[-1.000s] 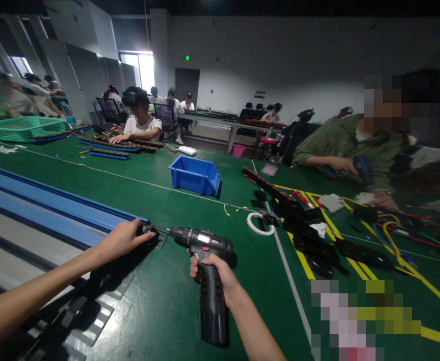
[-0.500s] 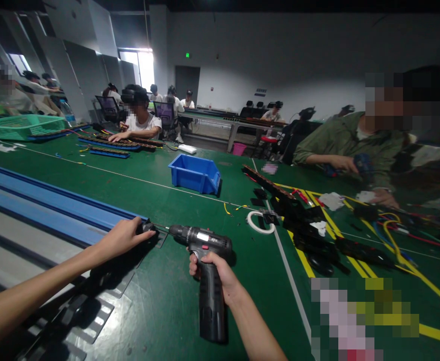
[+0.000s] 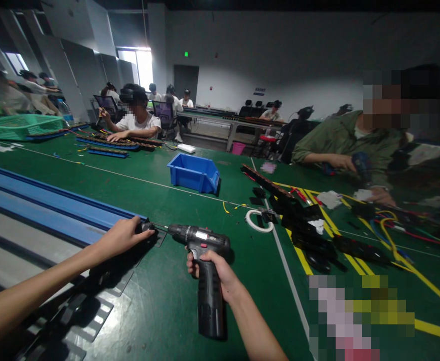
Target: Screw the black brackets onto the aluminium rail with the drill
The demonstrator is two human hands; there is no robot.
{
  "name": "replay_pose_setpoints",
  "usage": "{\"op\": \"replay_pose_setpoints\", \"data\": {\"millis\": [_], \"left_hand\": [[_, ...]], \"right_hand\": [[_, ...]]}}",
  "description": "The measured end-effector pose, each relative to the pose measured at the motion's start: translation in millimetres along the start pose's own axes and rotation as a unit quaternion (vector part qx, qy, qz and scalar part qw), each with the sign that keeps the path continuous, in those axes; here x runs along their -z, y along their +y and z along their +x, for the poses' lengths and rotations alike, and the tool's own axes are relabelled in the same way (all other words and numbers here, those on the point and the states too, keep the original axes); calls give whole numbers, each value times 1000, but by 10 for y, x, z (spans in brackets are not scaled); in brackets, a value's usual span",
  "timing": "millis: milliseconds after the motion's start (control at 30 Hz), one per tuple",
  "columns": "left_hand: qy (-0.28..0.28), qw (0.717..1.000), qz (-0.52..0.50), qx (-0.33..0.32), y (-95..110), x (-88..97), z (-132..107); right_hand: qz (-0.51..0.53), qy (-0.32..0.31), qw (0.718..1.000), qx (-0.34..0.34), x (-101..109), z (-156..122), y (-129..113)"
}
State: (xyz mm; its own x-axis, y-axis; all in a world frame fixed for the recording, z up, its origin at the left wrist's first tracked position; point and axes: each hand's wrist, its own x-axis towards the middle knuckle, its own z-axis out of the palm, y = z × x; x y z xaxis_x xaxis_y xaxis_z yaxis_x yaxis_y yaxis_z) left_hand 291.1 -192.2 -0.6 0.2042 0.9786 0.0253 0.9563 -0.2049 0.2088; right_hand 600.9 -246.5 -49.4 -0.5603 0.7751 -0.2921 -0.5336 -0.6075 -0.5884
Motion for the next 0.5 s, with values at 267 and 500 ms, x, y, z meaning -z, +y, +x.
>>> {"op": "replay_pose_setpoints", "data": {"millis": [267, 500], "left_hand": [[1, 1000, 10, -6, -24, -24, 2], [1, 1000, 6, -14, -14, -1, -6]], "right_hand": [[26, 7, 1000, 0, -85, -12, -26], [87, -16, 996, -9, -19, 27, -66]]}}
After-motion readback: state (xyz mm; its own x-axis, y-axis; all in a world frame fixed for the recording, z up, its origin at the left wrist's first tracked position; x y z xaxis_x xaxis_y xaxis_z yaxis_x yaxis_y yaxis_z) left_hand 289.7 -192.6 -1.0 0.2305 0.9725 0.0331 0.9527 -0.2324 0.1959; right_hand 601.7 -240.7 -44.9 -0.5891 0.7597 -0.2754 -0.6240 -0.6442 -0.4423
